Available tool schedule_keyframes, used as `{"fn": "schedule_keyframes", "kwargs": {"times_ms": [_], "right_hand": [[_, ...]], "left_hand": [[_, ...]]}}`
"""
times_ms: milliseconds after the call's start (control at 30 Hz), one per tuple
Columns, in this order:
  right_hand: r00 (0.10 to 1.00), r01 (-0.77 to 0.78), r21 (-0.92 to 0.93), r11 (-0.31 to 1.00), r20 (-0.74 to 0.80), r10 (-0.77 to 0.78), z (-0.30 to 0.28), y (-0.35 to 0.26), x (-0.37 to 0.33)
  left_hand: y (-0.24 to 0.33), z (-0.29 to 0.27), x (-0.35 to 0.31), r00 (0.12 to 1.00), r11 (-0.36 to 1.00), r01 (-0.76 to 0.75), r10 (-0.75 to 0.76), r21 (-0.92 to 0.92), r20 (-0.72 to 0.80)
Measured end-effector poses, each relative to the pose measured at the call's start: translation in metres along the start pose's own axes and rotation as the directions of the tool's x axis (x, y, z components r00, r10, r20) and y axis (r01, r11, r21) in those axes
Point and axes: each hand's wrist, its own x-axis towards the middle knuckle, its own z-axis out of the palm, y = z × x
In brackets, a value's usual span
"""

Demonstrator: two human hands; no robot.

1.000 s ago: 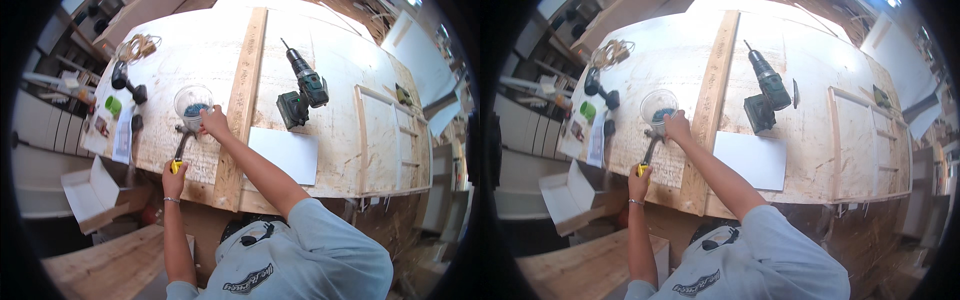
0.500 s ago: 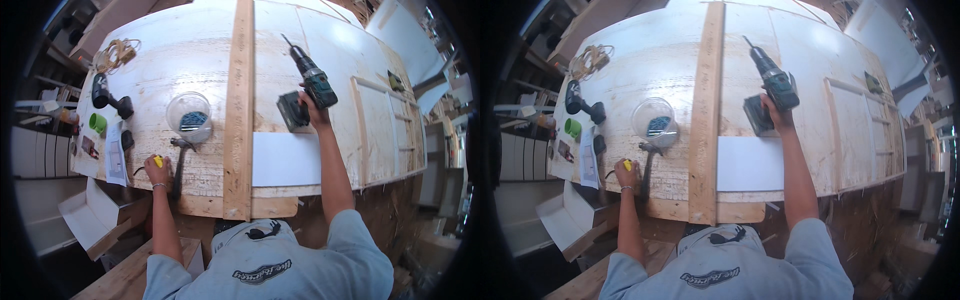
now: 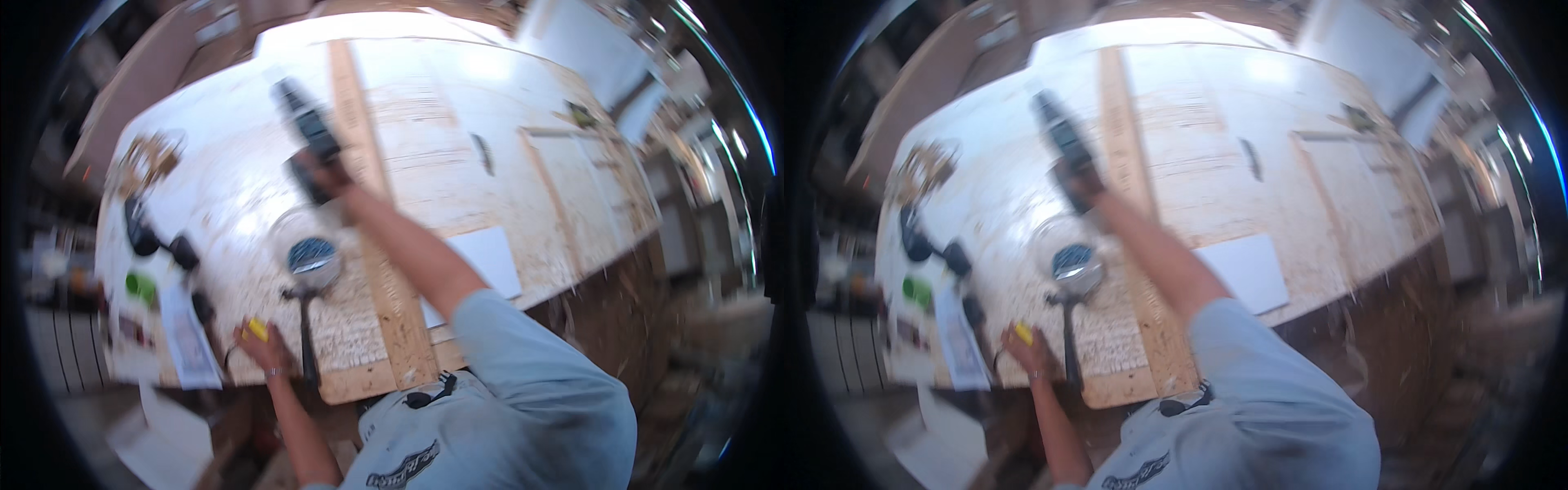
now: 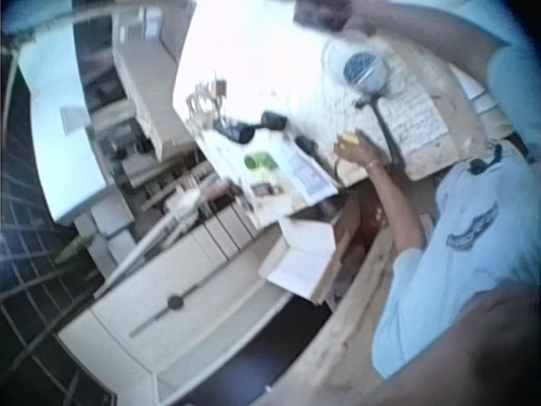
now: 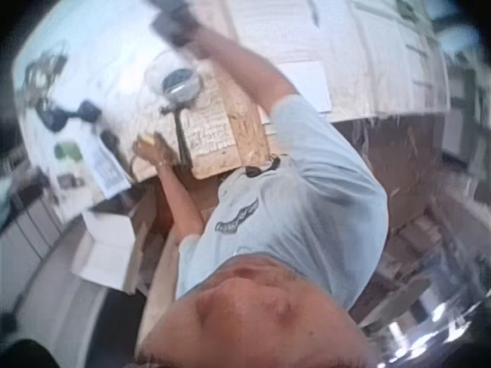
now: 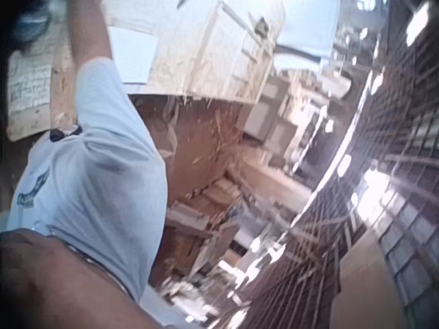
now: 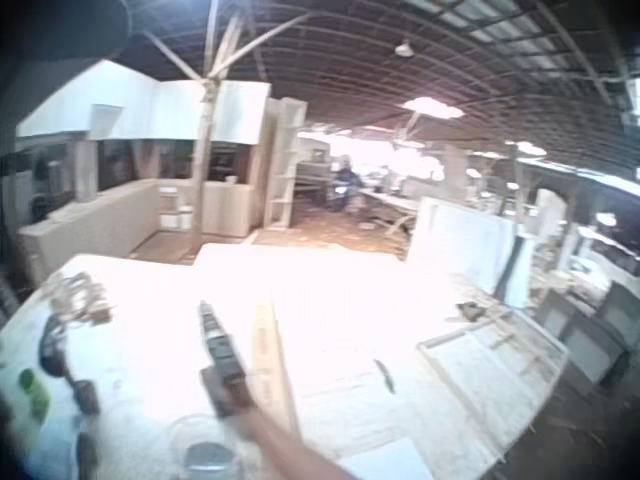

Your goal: The person assembles a wooden frame by using a nail gun to attach wooden strips, then uses a drill to secure screws into the joints, checks dimensions with a measuring tape, and finishes by hammering a piece of wood into place.

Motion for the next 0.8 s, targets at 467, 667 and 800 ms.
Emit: {"fn": "schedule_keyframes", "kwargs": {"times_ms": [467,667,800], "right_hand": [[0.898,-0.143,-0.486,0.862,0.303,0.32,0.002,-0.031,0.02],[0.874,-0.479,-0.289,0.829,-0.245,0.42,-0.171,-0.059,-0.102],[0.505,-0.835,-0.545,-0.075,-0.813,0.291,-0.309,-0.075,-0.282]], "left_hand": [[0.008,0.007,0.087,0.985,0.875,0.109,-0.157,0.471,0.065],[0.021,-0.021,0.071,0.984,0.896,-0.167,0.175,0.411,0.019],[0.081,-0.045,-0.019,0.945,0.927,-0.326,0.32,-0.187,-0.063]]}}
